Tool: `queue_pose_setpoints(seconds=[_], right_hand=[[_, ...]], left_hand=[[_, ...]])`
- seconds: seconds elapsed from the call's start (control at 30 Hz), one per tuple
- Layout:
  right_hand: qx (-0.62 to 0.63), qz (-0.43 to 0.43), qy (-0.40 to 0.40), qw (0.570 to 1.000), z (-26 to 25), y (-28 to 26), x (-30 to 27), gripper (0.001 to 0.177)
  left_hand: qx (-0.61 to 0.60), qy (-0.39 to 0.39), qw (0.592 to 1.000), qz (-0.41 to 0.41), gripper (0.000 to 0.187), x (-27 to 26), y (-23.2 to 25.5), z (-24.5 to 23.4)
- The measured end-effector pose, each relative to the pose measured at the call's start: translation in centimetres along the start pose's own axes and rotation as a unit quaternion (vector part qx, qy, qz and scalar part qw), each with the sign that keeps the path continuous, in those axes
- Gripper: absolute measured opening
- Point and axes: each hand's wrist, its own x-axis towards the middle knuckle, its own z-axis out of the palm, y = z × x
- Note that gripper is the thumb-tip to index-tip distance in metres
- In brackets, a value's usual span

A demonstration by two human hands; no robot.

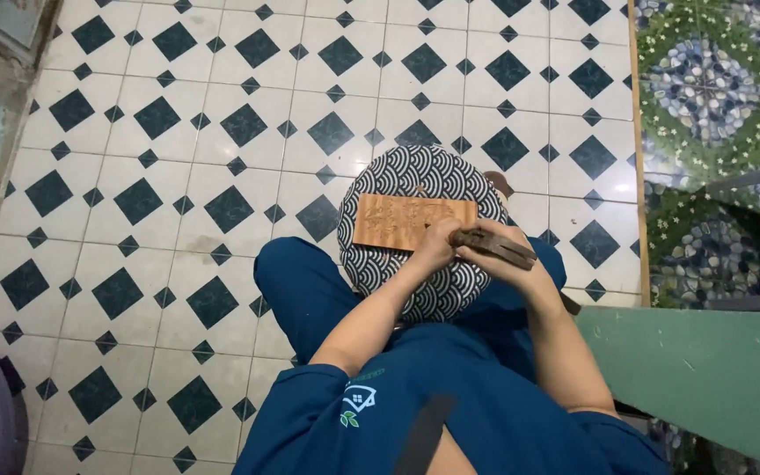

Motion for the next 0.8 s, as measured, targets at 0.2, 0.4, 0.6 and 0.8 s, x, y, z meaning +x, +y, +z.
queue_pose_setpoints(seconds=[0.2,0.4,0.6,0.8], right_hand=[[0.037,0.005,-0.004,0.999,0.6,0.5,-0.2,0.033],[0.060,0.020,-0.003,0.998,0.1,-0.8,-0.9,0.029],[0.002,-0.116,0.072,0.991,-0.4,-1.5,-1.2,0.034],[-0.011,-0.082,0.038,0.996,0.0,-1.5,-0.1,0.028]], left_hand=[[0.008,-0.013,1.000,-0.015,0.028,-0.4,0.4,-0.3],[-0.014,0.005,1.000,-0.025,0.023,-0.2,0.6,-0.4],[-0.029,-0.012,0.999,-0.011,0.037,0.1,1.5,-1.2],[-0.055,-0.011,0.998,0.027,0.048,0.4,3.2,-2.4]])
